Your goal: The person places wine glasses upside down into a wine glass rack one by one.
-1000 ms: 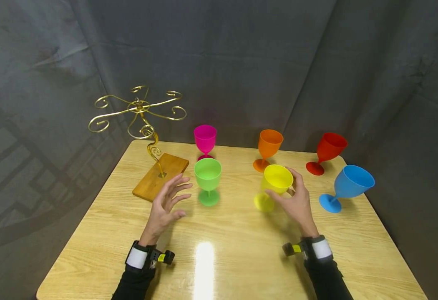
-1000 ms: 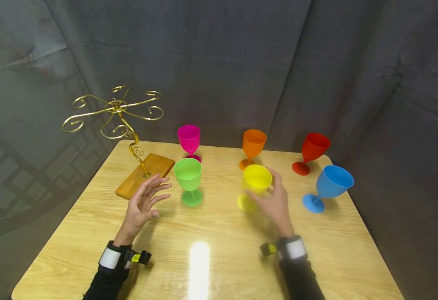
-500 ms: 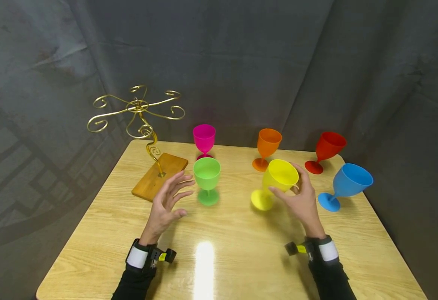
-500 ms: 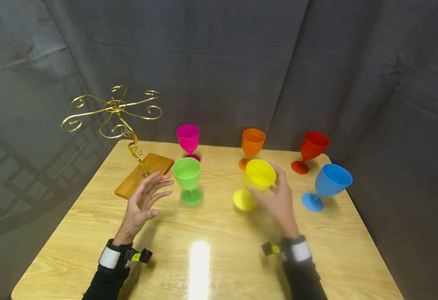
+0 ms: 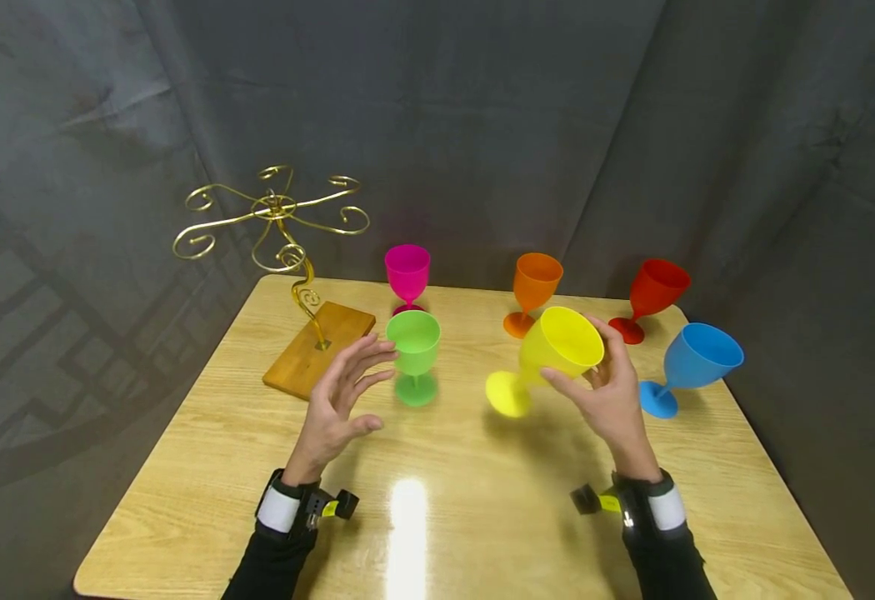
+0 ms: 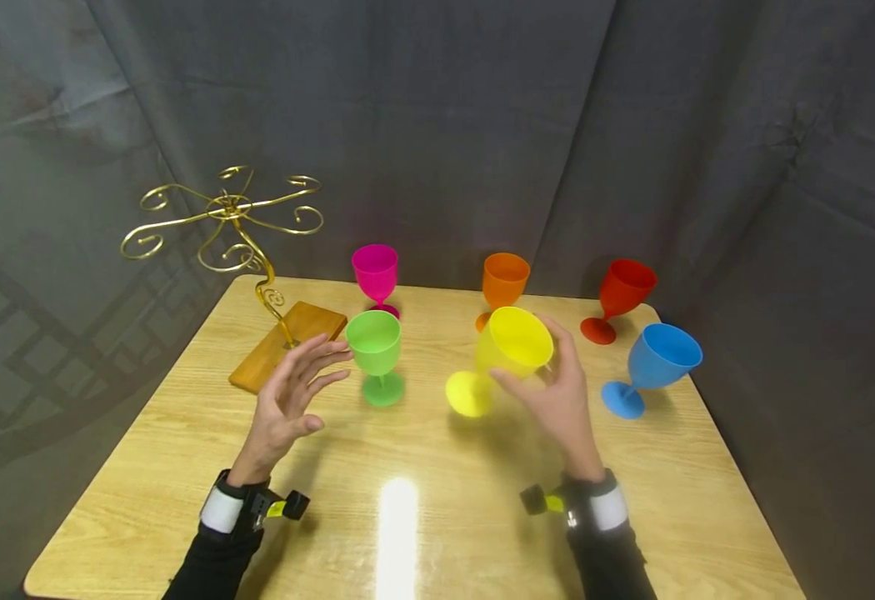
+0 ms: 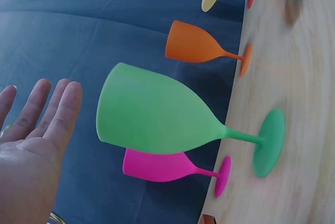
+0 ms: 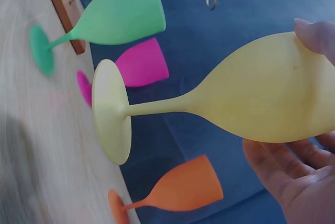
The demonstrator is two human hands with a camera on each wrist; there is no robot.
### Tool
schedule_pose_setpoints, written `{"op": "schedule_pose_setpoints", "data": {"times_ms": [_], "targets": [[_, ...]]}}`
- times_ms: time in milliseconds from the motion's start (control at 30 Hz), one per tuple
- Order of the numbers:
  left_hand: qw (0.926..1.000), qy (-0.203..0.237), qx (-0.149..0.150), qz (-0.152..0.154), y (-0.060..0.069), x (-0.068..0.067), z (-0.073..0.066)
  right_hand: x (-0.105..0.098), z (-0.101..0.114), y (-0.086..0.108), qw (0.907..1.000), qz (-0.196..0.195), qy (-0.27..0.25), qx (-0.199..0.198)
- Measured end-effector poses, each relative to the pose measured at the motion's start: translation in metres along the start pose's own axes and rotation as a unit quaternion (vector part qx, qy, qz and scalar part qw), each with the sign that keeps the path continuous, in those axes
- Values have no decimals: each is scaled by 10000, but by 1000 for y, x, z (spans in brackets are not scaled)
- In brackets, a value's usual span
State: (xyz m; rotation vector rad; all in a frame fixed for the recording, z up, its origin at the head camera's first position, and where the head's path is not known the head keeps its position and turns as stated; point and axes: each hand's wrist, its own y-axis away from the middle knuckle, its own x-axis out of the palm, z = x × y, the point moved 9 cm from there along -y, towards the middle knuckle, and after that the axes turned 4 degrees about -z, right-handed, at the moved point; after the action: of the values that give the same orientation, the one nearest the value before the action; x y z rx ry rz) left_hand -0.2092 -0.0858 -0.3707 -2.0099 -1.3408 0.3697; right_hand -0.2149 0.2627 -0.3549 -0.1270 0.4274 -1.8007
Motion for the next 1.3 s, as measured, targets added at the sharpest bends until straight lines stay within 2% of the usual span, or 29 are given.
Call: {"op": "schedule_pose_setpoints", "data": {"times_ms": [200,600,900,1300], "targets": [[9999,-82,-46,-35,-6,6,-2,6,13,3,9984,171,-506,-166],[9994,-228,-249,10,-11,22,2,15,30,12,9936,403,-1050,-119],[9978,-349,-557,119,-11,34,15,20,39,13,9868,549,-1497,-278],[9959,-50,-908,11,-9,48,33,30,48,17,9744,602,-2159,-161]]}}
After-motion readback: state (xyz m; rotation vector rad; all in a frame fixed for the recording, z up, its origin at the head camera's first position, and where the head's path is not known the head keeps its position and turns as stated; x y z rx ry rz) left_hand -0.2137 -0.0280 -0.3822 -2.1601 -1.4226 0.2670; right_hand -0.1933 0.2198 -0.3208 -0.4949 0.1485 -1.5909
